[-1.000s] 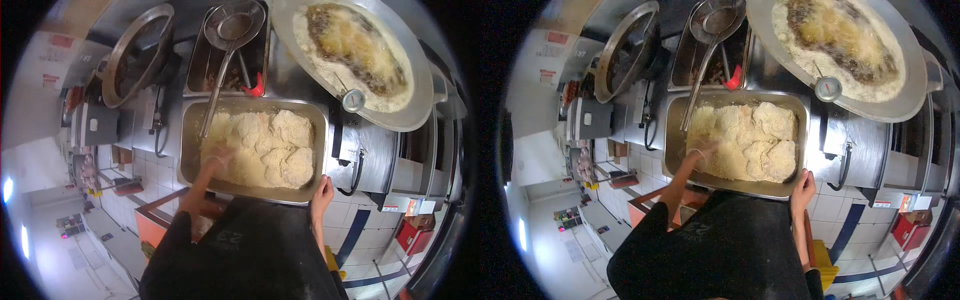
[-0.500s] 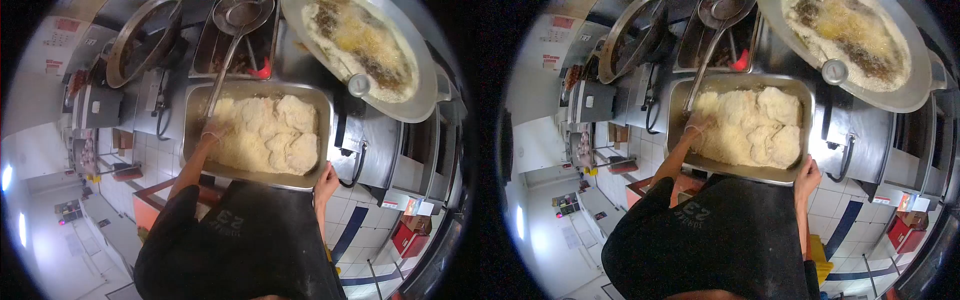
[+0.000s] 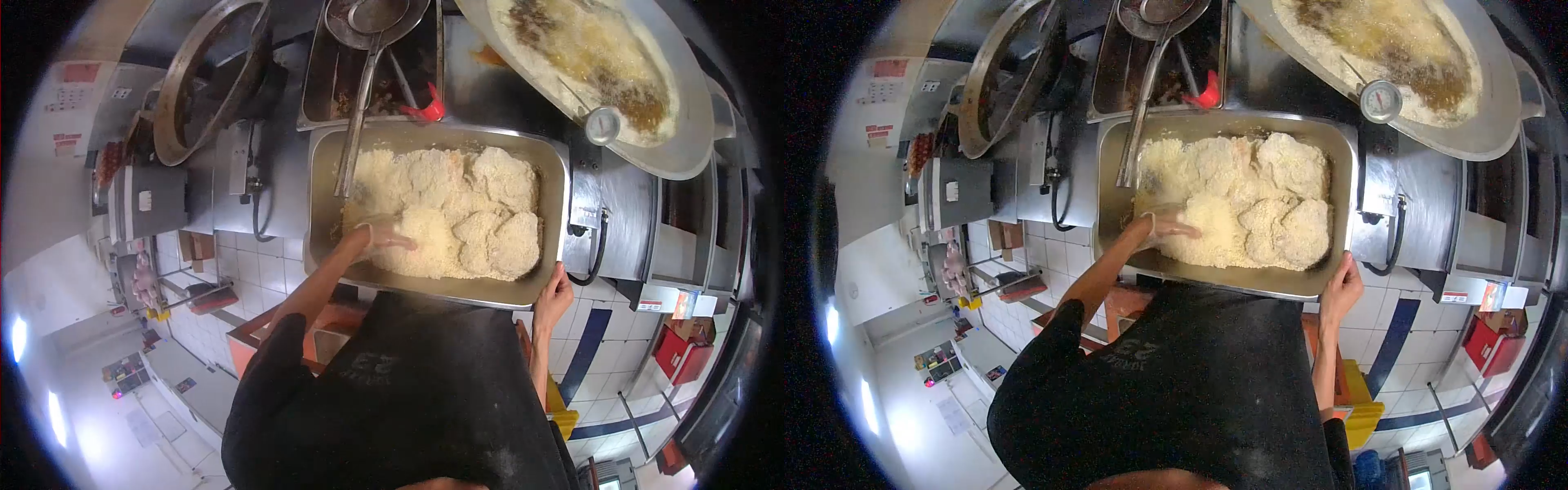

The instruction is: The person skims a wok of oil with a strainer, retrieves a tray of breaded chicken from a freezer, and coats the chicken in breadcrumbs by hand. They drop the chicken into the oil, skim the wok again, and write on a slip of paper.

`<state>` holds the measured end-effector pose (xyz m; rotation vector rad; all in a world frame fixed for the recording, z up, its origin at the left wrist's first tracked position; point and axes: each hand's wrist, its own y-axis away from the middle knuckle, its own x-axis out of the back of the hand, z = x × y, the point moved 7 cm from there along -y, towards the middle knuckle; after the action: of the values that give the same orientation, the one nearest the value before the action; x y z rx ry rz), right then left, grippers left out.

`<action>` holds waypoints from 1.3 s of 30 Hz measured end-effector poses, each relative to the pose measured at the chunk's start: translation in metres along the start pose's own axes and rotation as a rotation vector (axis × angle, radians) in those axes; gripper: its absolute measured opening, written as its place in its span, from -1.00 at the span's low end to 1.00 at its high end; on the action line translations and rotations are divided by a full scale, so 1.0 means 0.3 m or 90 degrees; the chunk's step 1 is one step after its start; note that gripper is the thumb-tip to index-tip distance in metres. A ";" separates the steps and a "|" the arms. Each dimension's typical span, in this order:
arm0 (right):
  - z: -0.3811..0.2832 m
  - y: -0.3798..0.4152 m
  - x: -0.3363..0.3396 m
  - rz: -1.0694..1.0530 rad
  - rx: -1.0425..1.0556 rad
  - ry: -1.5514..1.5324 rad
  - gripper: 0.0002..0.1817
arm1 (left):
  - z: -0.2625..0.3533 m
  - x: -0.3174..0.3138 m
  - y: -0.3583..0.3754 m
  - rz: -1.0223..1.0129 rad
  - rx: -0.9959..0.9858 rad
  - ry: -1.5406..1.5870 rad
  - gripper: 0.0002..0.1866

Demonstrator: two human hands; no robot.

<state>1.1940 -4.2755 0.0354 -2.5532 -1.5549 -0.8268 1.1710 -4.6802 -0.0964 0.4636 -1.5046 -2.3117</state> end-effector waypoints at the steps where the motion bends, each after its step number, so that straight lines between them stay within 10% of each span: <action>1: -0.005 0.000 -0.006 0.009 0.001 0.003 -0.53 | 0.001 0.002 -0.002 -0.004 -0.006 -0.006 -0.40; 6: -0.020 -0.001 0.012 0.029 0.020 -0.005 -0.52 | 0.116 -0.053 0.038 -0.047 -0.426 0.385 -0.40; 12: -0.016 -0.008 0.011 0.003 0.013 -0.002 -0.49 | 0.015 0.040 0.000 0.178 -0.162 0.361 -0.19; 13: -0.020 0.000 0.004 -0.013 0.001 0.002 -0.49 | 0.150 0.095 0.181 0.423 -0.050 0.211 -0.18; 16: -0.003 -0.004 0.001 -0.017 0.004 -0.034 -0.50 | 0.253 0.174 0.275 0.417 -0.167 0.039 -0.22; 21: 0.002 -0.013 0.006 0.014 0.062 -0.056 -0.51 | 0.205 0.174 0.426 0.944 -0.169 -0.055 -0.61; 28: 0.013 -0.018 0.027 0.006 0.042 -0.055 -0.52 | 0.125 0.066 0.396 0.922 0.011 -0.167 -0.52; 31: 0.000 -0.013 0.027 0.000 0.051 -0.068 -0.52 | -0.239 0.231 0.112 0.645 0.025 0.058 -0.40; 34: -0.009 -0.010 0.026 -0.006 0.032 -0.103 -0.53 | 0.189 -0.025 0.317 0.491 0.015 0.562 -0.33; 37: -0.027 -0.011 0.049 -0.010 0.063 -0.070 -0.54 | -0.036 0.106 -0.088 0.408 -0.500 0.265 -0.18; 39: -0.021 -0.013 0.037 -0.007 0.064 -0.062 -0.55 | 0.227 0.059 0.046 0.346 -0.421 0.398 -0.16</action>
<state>1.1920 -4.2664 0.0450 -2.5509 -1.5941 -0.6168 1.1261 -4.6385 -0.0588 0.4512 -0.4504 -1.8235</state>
